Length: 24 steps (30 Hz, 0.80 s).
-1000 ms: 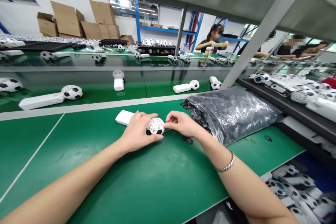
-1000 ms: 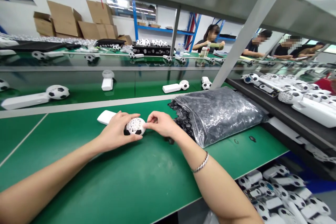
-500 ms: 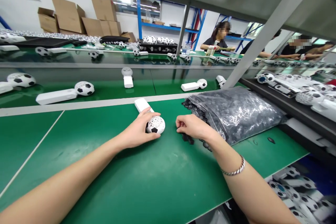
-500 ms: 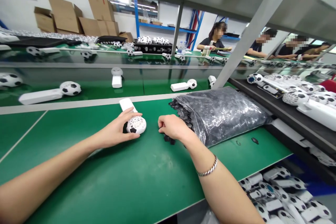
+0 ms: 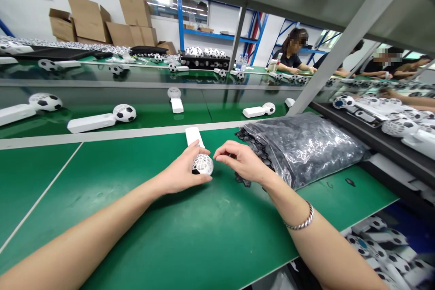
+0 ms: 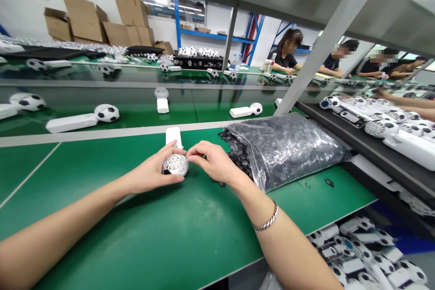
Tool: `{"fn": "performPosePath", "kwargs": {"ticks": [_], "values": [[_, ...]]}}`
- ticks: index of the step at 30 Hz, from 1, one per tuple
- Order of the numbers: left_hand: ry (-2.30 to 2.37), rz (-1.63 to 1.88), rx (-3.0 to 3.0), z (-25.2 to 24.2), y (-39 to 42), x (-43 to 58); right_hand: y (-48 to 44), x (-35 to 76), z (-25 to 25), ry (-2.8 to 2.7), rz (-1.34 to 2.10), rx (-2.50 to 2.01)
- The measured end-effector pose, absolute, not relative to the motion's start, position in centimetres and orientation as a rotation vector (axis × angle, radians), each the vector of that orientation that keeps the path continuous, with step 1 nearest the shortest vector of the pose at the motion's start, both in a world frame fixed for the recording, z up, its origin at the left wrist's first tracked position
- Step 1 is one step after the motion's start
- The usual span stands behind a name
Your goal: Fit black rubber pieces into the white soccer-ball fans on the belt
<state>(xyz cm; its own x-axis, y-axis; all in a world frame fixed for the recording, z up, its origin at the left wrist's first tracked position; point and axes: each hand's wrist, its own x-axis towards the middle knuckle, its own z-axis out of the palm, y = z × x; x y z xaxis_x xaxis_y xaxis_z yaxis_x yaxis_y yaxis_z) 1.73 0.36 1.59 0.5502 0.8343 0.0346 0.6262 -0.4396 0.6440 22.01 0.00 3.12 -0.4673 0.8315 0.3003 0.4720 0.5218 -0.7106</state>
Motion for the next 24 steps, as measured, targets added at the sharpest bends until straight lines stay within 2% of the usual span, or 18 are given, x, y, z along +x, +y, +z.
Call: {"fn": "performPosePath", "kwargs": {"ticks": [7, 12, 17, 21, 24], "values": [[1.189, 0.522, 2.222, 1.2, 0.7, 1.4, -0.4, 22.0, 3.5, -2.248, 0.915, -1.094], [1.186, 0.521, 2.199, 1.1, 1.1, 1.0, -0.3, 21.8, 3.1, -2.095, 1.018, -1.110], [1.165, 0.536, 2.193, 1.2, 1.0, 1.1, -0.5, 21.2, 2.6, -2.070, 0.789, -1.069], [1.160, 0.536, 2.180, 1.3, 0.9, 1.1, -0.6, 20.6, 2.2, -2.044, 0.946, -1.040], [1.154, 0.547, 2.184, 1.2, 1.0, 1.1, -0.6, 20.2, 1.7, -2.044, 0.938, -1.027]]}}
